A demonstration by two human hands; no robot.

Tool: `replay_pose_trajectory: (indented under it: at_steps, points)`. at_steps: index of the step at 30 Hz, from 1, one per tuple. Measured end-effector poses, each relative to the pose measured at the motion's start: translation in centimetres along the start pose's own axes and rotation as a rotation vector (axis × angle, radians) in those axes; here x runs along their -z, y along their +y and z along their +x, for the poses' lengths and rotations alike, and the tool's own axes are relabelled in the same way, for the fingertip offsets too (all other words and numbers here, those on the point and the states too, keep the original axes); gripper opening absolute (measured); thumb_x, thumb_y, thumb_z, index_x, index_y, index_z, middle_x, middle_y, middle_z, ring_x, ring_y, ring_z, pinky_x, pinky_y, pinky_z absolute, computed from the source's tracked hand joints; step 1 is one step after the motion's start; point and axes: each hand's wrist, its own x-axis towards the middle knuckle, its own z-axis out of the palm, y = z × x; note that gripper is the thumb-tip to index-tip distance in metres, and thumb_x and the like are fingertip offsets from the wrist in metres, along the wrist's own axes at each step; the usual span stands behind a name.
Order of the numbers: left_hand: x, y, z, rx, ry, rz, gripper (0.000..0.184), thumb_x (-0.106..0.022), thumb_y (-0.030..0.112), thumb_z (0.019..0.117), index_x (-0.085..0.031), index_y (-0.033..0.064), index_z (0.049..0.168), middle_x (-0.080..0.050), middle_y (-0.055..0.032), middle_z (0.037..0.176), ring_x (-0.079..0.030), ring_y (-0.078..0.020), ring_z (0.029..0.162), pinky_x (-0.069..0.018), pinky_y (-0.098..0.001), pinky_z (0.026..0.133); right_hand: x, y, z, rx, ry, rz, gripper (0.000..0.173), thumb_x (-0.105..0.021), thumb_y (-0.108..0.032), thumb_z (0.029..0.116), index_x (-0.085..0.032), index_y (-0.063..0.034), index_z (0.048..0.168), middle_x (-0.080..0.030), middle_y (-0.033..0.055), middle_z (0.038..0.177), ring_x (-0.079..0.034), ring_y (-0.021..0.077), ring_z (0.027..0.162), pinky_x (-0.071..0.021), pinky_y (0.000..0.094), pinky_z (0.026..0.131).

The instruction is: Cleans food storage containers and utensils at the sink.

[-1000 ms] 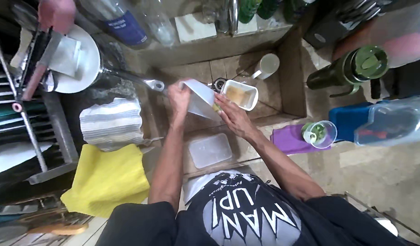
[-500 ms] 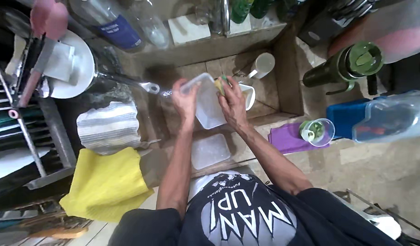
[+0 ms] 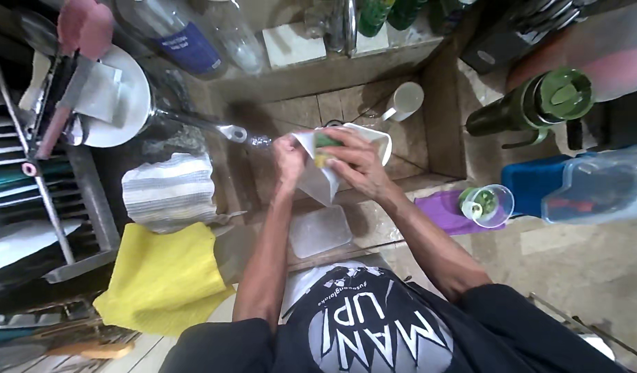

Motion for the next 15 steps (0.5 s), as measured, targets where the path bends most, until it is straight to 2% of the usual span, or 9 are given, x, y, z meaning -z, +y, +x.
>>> replay_pose_trajectory:
  at_steps: [2,3,5,9,10,11,12,14,15]
  points:
    - [-0.7,0.2,-0.4,-0.002,-0.051,-0.007,0.013,-0.059,0.004,0.0948,-0.071,-0.0012,0.094,-0.071,-0.0021,0.085,-0.066,-0.0009,0.081,-0.0564,-0.0245,0.08,-0.8,0.7,2.3,-0.054,-0.1,0.046,0.028,-0.055,-0.018,0.1019,-0.079,-0.0061,0.112,-0.064,0.0135,0.14,-0.052,0.0284,0.139,-0.0378,0.0454,0.12]
    - [-0.6,0.2,-0.3,0.023,-0.058,0.028,0.013,-0.061,0.005,0.095,-0.071,-0.0025,0.093,-0.071,-0.0045,0.084,-0.066,-0.0035,0.079,-0.0562,-0.0271,0.079,-0.9,0.7,3.1,-0.113,-0.102,0.085,0.028,-0.055,-0.016,0.1019,-0.079,-0.0051,0.111,-0.064,0.0122,0.14,-0.051,0.0263,0.14,-0.0379,0.043,0.121]
    - [0.0,-0.4,0.4,0.052,-0.041,-0.01,0.011,-0.062,0.004,0.0941,-0.072,-0.0018,0.092,-0.072,-0.0034,0.082,-0.067,-0.0038,0.077,-0.0576,-0.0278,0.077,-1.0,0.0,2.9,-0.159,-0.047,0.156,0.026,-0.055,-0.012,0.1012,-0.078,-0.0012,0.109,-0.066,0.0134,0.137,-0.056,0.0231,0.135,-0.0455,0.0392,0.115]
    - [0.4,-0.1,-0.1,0.177,0.027,-0.274,0.017,-0.049,0.003,0.1,-0.066,-0.0001,0.1,-0.071,0.0015,0.085,-0.067,-0.0007,0.08,-0.0594,-0.0244,0.078,-2.1,-1.8,0.3,0.036,-0.011,0.198,0.031,-0.055,-0.019,0.1027,-0.078,0.0011,0.105,-0.069,0.0183,0.131,-0.053,0.0375,0.138,-0.0402,0.0522,0.118]
    - [-0.1,0.8,-0.9,0.233,0.016,-0.271,0.022,-0.043,0.006,0.1032,-0.063,-0.0021,0.108,-0.068,0.0011,0.09,-0.064,0.0026,0.083,-0.0564,-0.0198,0.08,-2.2,-1.4,0.7,0.015,-0.004,0.206,0.033,-0.053,-0.021,0.104,-0.077,0.002,0.107,-0.068,0.0183,0.131,-0.052,0.0379,0.139,-0.0386,0.0519,0.119]
    - [-0.6,1.5,-1.5,0.334,-0.003,-0.303,0.029,-0.036,0.007,0.1077,-0.057,-0.0075,0.122,-0.065,-0.0045,0.101,-0.061,0.001,0.091,-0.053,-0.019,0.085,-2.1,-0.9,1.5,-0.063,0.016,0.225,0.036,-0.05,-0.022,0.1057,-0.076,0.0039,0.11,-0.067,0.0183,0.133,-0.051,0.0361,0.14,-0.0378,0.0494,0.121]
    - [-1.0,2.2,-2.0,0.464,-0.017,-0.401,0.038,-0.025,0.012,0.1124,-0.048,-0.007,0.137,-0.063,-0.0087,0.115,-0.059,-0.0021,0.1,-0.0509,-0.0203,0.091,-2.0,-0.3,2.4,-0.175,0.057,0.246,0.036,-0.048,-0.019,0.1067,-0.073,0.0056,0.115,-0.067,0.018,0.134,-0.052,0.0318,0.139,-0.0388,0.0454,0.121]
    - [-1.7,2.9,-3.1,0.677,0.06,-0.572,0.044,-0.016,0.025,0.114,-0.047,0.0044,0.137,-0.064,-0.0044,0.113,-0.062,-0.0024,0.099,-0.0544,-0.0213,0.086,-2.1,0.6,3.1,-0.351,0.153,0.266,0.034,-0.046,-0.015,0.1079,-0.07,0.004,0.123,-0.065,0.015,0.138,-0.059,0.0209,0.132,-0.0457,0.0378,0.114]
    - [-1.6,3.0,-3.8,0.758,0.068,-0.64,0.047,-0.014,0.028,0.1142,-0.047,0.0053,0.138,-0.064,-0.0047,0.114,-0.061,-0.0035,0.099,-0.0541,-0.0223,0.085,-2.3,0.6,2.5,-0.356,0.189,0.263,0.034,-0.045,-0.014,0.108,-0.069,0.0047,0.124,-0.062,0.0154,0.141,-0.059,0.0198,0.132,-0.047,0.0368,0.113]
